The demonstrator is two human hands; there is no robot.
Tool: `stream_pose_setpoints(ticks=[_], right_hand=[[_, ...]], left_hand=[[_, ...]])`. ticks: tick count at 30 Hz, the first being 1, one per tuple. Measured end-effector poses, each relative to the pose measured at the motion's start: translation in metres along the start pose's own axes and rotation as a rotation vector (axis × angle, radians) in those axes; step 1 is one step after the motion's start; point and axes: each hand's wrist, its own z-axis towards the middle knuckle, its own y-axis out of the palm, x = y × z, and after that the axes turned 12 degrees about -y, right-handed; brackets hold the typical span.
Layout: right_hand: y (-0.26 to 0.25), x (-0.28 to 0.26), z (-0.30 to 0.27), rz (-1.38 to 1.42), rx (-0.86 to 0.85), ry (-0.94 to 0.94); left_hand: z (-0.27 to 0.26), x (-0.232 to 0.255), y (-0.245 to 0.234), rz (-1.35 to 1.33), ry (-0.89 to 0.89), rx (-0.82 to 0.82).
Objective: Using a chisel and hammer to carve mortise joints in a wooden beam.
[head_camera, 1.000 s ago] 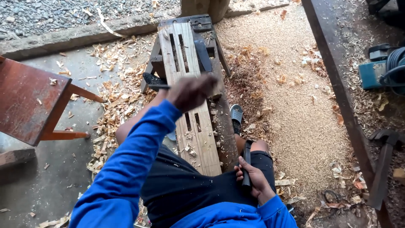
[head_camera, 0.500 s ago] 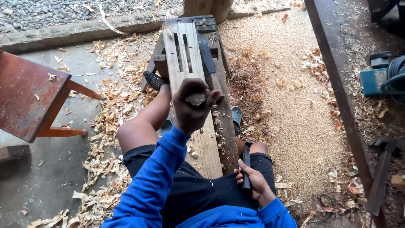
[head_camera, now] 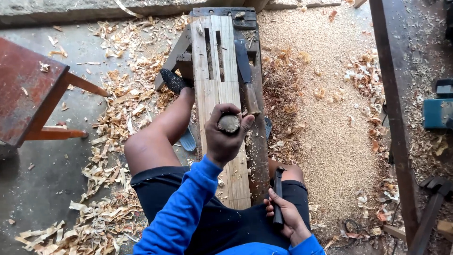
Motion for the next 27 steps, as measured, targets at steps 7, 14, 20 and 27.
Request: stream_pose_setpoints(ticks=[7,14,20,27], right_hand=[[0.0,-0.002,-0.002,-0.026,0.056,0.035],[0.001,-0.004,-0.001,-0.044,0.084,0.058],[0.011,0.001,-0.002,-0.117,0.089,0.029],[0.025,0.004,-0.015,-0.441,0.059,-0.136]], left_hand=[[-0.009,0.027,-0.023,0.014,-0.151,-0.271],[-0.024,0.006,-0.025,-0.087,-0.162,-0.199],[-0.037,0.019,-0.028,0.106,-0.046,-0.348],[-0.045,0.015,-0.035,-0.049,0.002,-0.382]])
